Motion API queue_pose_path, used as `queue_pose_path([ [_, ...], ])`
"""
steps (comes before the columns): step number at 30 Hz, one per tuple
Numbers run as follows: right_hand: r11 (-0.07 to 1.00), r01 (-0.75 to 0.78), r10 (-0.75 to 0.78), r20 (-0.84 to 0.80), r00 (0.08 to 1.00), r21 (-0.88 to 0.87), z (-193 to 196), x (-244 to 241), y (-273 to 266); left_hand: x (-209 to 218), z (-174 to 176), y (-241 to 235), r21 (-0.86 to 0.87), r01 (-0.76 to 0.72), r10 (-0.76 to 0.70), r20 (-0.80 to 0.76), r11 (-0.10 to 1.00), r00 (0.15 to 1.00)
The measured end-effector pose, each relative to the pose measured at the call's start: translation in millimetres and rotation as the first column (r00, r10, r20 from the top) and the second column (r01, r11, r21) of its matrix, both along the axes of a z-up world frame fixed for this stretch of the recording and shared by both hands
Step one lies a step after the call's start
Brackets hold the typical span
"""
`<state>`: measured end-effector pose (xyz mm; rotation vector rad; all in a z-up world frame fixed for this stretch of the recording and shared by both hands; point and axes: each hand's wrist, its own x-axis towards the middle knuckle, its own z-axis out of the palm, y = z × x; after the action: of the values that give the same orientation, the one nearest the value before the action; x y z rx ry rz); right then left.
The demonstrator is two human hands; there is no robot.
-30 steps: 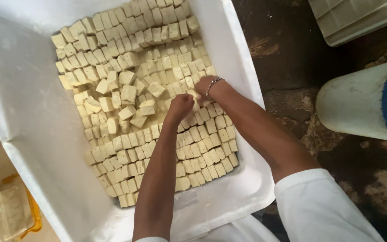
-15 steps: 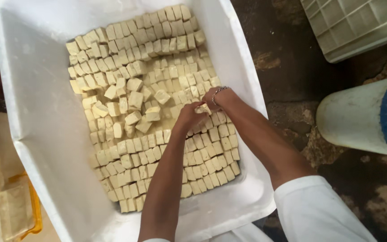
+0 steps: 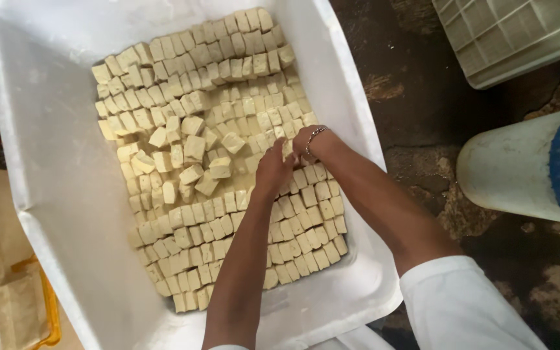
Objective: The person transfers small tofu cubes from a water-filled tub into a white bin, arranging them in neat rows. Another person assists by adding more tofu cubes to the bin.
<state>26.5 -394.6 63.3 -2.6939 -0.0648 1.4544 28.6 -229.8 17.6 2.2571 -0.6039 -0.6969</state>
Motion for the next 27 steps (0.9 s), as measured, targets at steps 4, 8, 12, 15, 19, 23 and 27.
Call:
queue_pose_path([
  [4,0.999,0.011,-0.004,0.161,0.987,-0.038,-10,1,-6,-1,-11,-4,-0.007,0.061,-0.060,0.105,0.998,0.993],
  [8,0.996,0.085,-0.085,0.073,0.994,0.012,-14,-2,-4,2,-21,-4,-0.070,0.101,-0.096,0.060,0.992,0.994],
  [12,0.996,0.089,-0.089,0.039,0.995,0.012,-6,5,-9,24,-20,-9,-0.170,-0.030,-0.032,-0.352,0.985,0.935],
  [15,0.995,0.093,-0.093,0.013,0.996,-0.033,-7,-1,-5,23,-28,-5,-0.082,-0.053,0.001,-0.537,0.995,0.844],
  [19,0.973,0.230,-0.229,0.028,0.973,-0.029,6,8,-13,26,-37,-22,-0.086,0.146,-0.164,-0.269,0.985,0.949],
  [23,0.968,0.237,-0.240,0.030,0.970,0.085,15,9,-6,23,-47,-23,-0.091,0.116,-0.135,-0.241,0.989,0.961],
  [27,0.982,0.180,-0.182,0.032,0.983,0.051,14,7,1,20,-43,-10,-0.043,0.025,-0.035,-0.255,0.999,0.966],
])
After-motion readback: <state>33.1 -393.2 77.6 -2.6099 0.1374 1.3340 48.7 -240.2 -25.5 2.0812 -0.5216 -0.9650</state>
